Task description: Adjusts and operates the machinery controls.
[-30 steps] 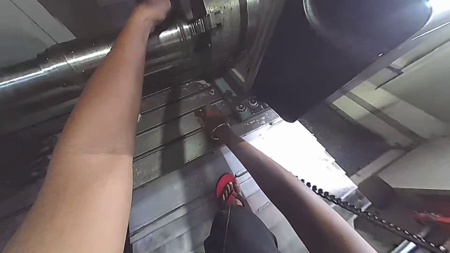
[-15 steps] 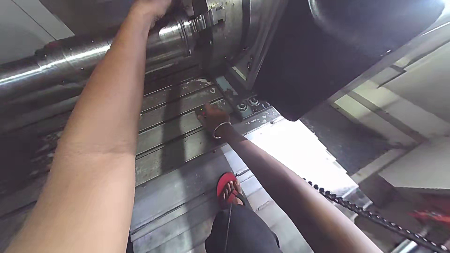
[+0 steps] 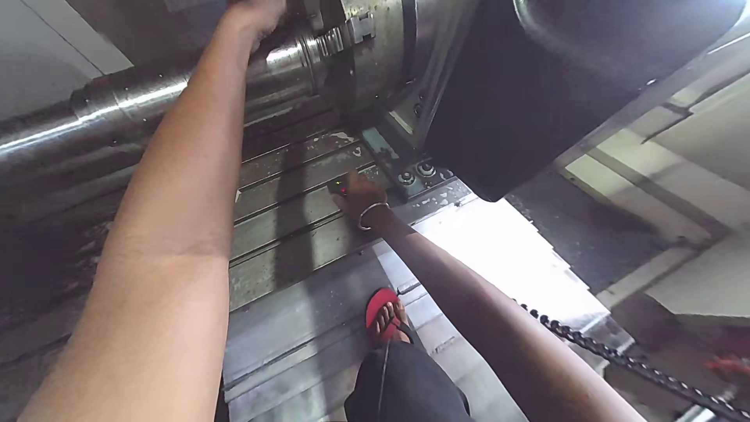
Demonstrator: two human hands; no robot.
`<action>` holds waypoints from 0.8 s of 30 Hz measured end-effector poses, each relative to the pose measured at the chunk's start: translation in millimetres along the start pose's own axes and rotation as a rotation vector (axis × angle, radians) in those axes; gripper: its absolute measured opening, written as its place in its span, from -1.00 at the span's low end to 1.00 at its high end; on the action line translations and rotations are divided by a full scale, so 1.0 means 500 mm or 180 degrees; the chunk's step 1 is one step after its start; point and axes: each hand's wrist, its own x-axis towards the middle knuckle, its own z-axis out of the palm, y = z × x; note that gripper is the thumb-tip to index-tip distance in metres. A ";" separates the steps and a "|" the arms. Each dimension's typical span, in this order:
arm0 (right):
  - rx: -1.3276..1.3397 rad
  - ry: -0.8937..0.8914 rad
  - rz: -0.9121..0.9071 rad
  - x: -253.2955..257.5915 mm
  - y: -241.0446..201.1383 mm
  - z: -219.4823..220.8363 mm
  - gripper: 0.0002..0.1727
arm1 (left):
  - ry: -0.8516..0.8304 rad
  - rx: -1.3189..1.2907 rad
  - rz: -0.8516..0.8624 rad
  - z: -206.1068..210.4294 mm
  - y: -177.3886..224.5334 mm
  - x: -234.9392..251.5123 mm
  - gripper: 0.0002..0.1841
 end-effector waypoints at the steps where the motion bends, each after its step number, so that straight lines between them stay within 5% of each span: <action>1: 0.0016 0.0000 0.0002 -0.001 0.001 -0.001 -0.08 | 0.0036 -0.0016 0.0017 0.001 -0.002 0.001 -0.65; 7: 0.0063 -0.0005 -0.0194 -0.001 0.005 -0.003 -0.25 | -0.0106 0.0094 0.0002 0.000 -0.001 0.004 -0.65; 24: 0.0027 0.0039 -0.0309 0.003 0.013 0.003 -0.29 | -0.0063 0.0071 -0.0093 0.001 0.010 -0.011 -0.65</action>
